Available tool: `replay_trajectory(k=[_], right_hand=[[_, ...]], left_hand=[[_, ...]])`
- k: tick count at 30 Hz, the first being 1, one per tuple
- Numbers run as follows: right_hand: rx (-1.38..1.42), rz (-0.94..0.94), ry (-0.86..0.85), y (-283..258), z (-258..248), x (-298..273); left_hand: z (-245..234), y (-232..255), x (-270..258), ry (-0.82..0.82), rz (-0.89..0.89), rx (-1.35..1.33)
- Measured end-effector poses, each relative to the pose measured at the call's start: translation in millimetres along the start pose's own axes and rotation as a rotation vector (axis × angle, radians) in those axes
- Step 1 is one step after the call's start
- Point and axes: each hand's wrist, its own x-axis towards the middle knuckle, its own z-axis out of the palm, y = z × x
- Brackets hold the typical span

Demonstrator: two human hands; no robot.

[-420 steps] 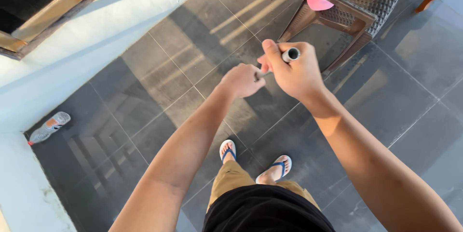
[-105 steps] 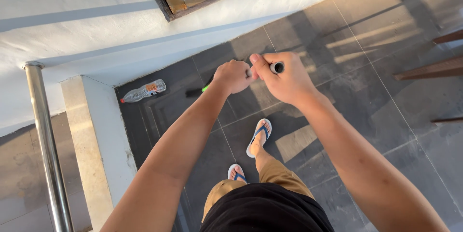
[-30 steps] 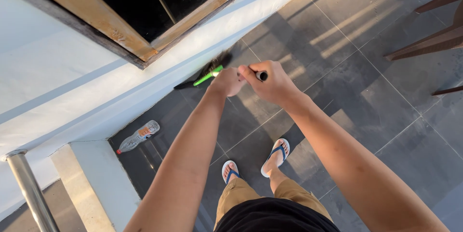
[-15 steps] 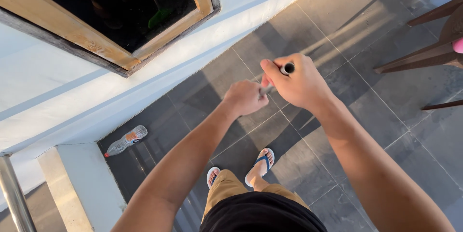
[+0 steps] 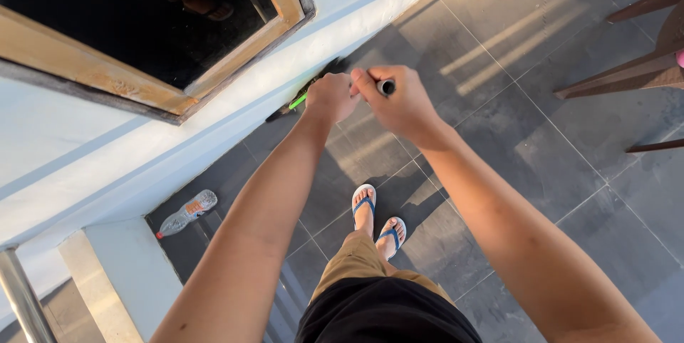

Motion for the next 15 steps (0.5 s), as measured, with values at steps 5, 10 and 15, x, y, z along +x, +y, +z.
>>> replay_trajectory(k=[5,10,15], right_hand=[[0.120,-0.096,-0.021,36.0,7.7,31.5],[0.198,-0.106,-0.004,56.5,-0.8,38.0],[0.191,-0.015,0.077,64.6,-21.7,12.1]], left_hand=[[16.4,-9.2,43.9,-0.130,0.044,-0.122],[31.3,-5.3,66.0,-0.218,0.028,-0.282],[59.4,14.0,56.5,-0.090,0.333,-0.103]])
